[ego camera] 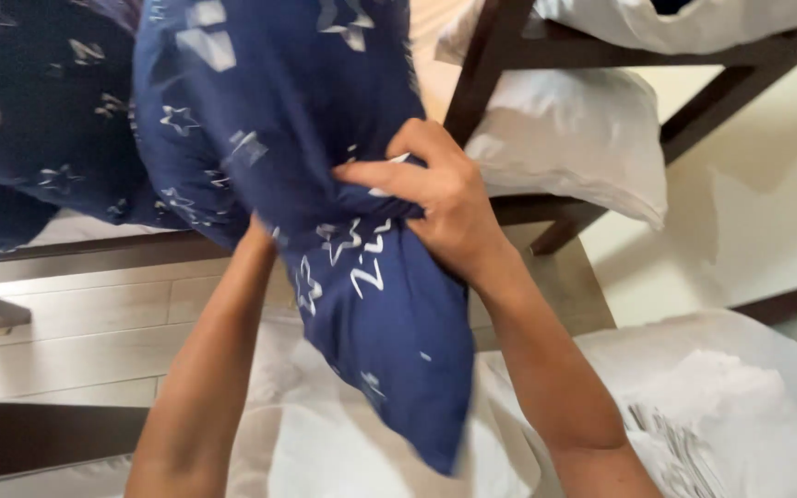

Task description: The person inserts a pillow into a white pillowcase and zips it closed. They then place the pillow on the bed and cover it with a blue pillowcase featuring a star pattern. Finally, the person folds a white cloth on their lap.

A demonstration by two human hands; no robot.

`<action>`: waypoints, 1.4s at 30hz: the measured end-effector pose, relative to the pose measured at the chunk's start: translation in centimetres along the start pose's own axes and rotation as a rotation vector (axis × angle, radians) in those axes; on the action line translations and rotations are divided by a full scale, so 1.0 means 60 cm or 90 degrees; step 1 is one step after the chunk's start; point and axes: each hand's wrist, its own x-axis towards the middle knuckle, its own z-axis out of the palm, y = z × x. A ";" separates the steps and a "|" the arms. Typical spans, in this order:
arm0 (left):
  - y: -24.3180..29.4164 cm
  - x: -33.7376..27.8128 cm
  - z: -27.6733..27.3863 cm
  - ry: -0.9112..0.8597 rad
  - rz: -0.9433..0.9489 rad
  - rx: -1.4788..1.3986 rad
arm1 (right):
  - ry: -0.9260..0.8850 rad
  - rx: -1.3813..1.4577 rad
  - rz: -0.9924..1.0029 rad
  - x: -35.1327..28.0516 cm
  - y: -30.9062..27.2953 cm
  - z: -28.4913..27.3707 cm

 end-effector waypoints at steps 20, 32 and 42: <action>-0.046 -0.294 0.067 0.021 -0.261 0.100 | -0.470 0.242 0.091 -0.269 -0.118 -0.078; -0.072 -0.425 -0.023 -0.040 -0.355 0.162 | 0.053 -0.023 0.609 -0.527 0.096 -0.083; 0.207 -0.726 -0.001 0.237 -0.331 0.322 | 0.211 0.208 0.561 -0.408 -0.004 -0.207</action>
